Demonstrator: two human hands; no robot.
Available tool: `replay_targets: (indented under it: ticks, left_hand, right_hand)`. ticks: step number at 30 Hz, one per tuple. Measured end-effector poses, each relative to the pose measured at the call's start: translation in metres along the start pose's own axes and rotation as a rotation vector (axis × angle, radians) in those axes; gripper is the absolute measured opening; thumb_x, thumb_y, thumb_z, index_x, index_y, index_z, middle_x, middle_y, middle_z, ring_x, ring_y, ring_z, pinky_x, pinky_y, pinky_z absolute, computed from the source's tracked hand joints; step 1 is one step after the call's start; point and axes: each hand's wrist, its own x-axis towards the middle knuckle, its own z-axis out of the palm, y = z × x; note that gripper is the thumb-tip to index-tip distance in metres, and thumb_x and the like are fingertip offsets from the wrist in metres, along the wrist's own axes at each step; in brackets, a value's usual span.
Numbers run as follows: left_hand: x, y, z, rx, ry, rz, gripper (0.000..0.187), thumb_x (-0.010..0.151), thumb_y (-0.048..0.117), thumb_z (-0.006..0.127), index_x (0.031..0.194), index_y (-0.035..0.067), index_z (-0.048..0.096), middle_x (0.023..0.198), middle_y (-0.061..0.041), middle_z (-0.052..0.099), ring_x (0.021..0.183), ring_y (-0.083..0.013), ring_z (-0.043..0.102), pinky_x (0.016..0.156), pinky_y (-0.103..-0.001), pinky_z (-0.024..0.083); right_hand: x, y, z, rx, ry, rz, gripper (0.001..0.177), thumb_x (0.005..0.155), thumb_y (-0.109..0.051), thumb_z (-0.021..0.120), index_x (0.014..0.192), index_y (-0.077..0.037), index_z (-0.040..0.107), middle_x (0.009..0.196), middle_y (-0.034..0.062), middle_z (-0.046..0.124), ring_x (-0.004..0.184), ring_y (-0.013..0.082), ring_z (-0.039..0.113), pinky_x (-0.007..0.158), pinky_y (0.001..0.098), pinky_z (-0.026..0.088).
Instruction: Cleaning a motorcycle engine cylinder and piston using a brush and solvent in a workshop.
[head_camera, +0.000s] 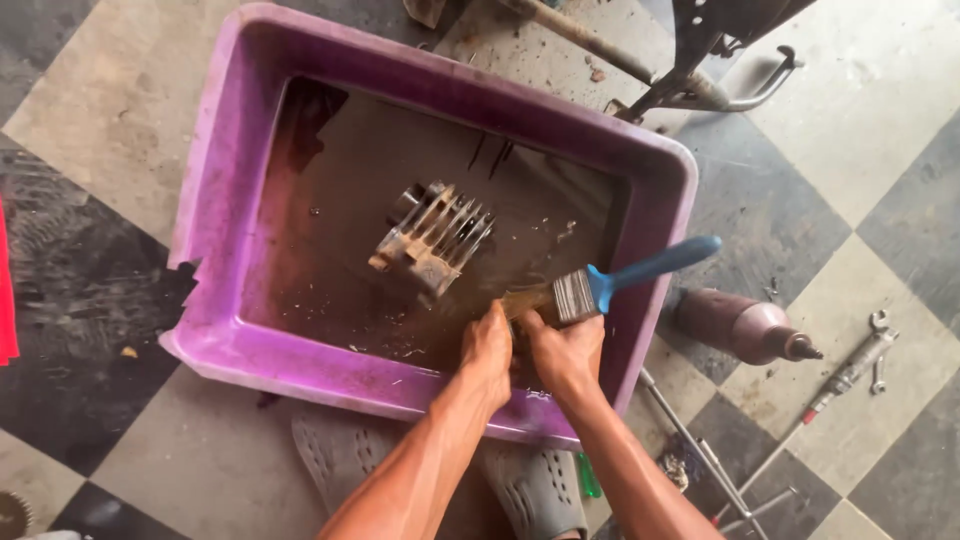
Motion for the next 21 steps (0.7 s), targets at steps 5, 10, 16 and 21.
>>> replay_targets:
  ticks: [5, 10, 16, 21]
  left_hand:
    - [0.025, -0.011, -0.002, -0.004, -0.011, 0.032, 0.051, 0.094, 0.051, 0.056, 0.098, 0.003, 0.071, 0.085, -0.007, 0.063, 0.071, -0.0163, 0.054, 0.060, -0.037, 0.046]
    - [0.006, 0.004, -0.004, 0.030, -0.044, 0.028, 0.050, 0.093, 0.051, 0.054, 0.088, 0.005, 0.072, 0.077, -0.003, 0.061, 0.069, -0.0156, 0.053, 0.060, -0.036, 0.046]
    - [0.000, -0.004, 0.001, 0.157, -0.016, 0.016, 0.053, 0.092, 0.054, 0.058, 0.086, 0.003, 0.070, 0.071, -0.008, 0.057, 0.061, -0.0221, 0.051, 0.053, -0.039, 0.040]
    - [0.002, 0.003, -0.003, 0.019, -0.010, 0.030, 0.044, 0.092, 0.046, 0.059, 0.091, 0.004, 0.073, 0.081, -0.005, 0.070, 0.066, -0.0178, 0.062, 0.059, -0.038, 0.051]
  right_hand:
    - [-0.008, -0.028, 0.000, 0.054, -0.067, 0.012, 0.019, 0.080, -0.013, 0.079, 0.093, 0.000, 0.078, 0.081, 0.0068, 0.076, 0.069, 0.0147, 0.069, 0.061, 0.0349, 0.056]
    - [-0.012, -0.025, -0.002, -0.084, 0.037, 0.003, 0.023, 0.077, -0.013, 0.082, 0.092, 0.001, 0.073, 0.078, 0.0075, 0.075, 0.065, 0.0164, 0.068, 0.060, 0.0366, 0.057]
    - [-0.012, -0.018, -0.012, 0.087, -0.015, -0.058, 0.014, 0.081, -0.009, 0.078, 0.092, 0.000, 0.078, 0.084, 0.0083, 0.078, 0.074, 0.0174, 0.072, 0.067, 0.0351, 0.059]
    - [-0.015, -0.011, -0.010, 0.203, -0.072, 0.123, 0.019, 0.080, -0.009, 0.076, 0.098, -0.003, 0.078, 0.089, 0.0072, 0.081, 0.077, 0.0183, 0.076, 0.069, 0.0345, 0.061]
